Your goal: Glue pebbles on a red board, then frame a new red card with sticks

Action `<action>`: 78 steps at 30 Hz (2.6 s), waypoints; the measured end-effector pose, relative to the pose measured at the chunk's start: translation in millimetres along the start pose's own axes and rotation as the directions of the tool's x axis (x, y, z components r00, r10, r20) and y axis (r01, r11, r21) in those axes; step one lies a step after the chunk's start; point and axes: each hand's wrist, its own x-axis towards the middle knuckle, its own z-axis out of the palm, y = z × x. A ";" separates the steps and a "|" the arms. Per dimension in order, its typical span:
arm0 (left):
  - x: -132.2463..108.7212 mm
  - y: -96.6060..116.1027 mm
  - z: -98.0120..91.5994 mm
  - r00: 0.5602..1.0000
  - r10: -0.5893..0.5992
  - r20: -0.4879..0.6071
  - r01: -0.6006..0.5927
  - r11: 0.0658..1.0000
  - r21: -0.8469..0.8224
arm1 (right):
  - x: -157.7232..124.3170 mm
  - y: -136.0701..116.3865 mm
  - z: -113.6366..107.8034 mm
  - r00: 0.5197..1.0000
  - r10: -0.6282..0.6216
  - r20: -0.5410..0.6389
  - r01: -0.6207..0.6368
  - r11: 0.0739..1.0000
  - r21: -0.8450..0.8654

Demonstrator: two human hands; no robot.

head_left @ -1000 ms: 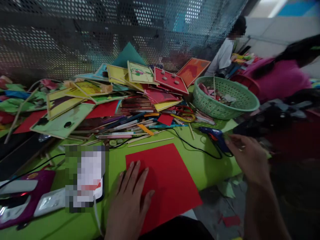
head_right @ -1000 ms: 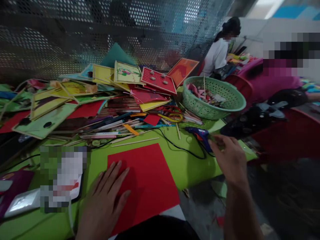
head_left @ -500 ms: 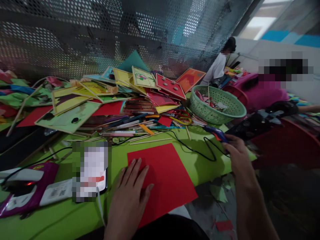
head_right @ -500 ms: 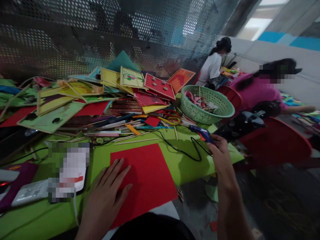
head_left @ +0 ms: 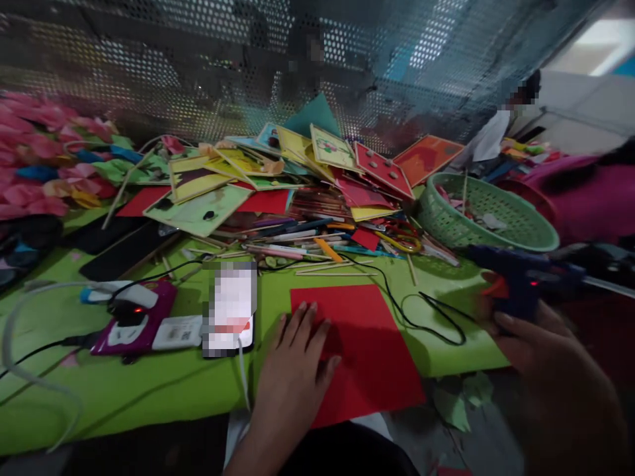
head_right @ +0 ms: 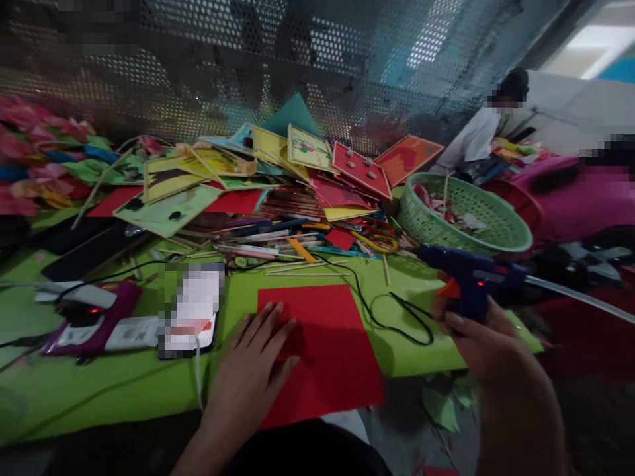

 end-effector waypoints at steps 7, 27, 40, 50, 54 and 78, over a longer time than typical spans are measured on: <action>-2.7 1.5 0.5 1.000 -0.020 0.003 0.020 0.999 -0.047 | 6.5 -10.1 20.8 0.939 0.093 0.332 -0.005 0.967 -0.256; -3.5 6.2 -1.9 0.995 -0.070 0.077 0.079 0.989 -0.124 | 6.5 -3.3 121.4 0.769 0.282 0.573 0.177 0.768 -0.615; -3.5 7.2 -7.7 0.995 -0.057 0.079 0.067 0.988 -0.138 | 9.6 13.3 159.2 0.694 0.065 0.717 0.565 0.569 -0.598; -5.4 7.7 -5.9 0.995 -0.068 0.074 0.078 0.987 -0.142 | 16.1 15.6 161.2 0.687 0.091 0.721 0.589 0.512 -0.625; -5.0 7.6 -7.3 0.994 -0.065 0.086 0.076 0.988 -0.132 | 15.2 14.7 159.5 0.682 0.128 0.720 0.589 0.487 -0.645; -4.0 7.8 -8.2 0.993 -0.069 0.098 0.083 0.986 -0.147 | 11.4 11.3 163.3 0.675 0.118 0.728 0.596 0.494 -0.633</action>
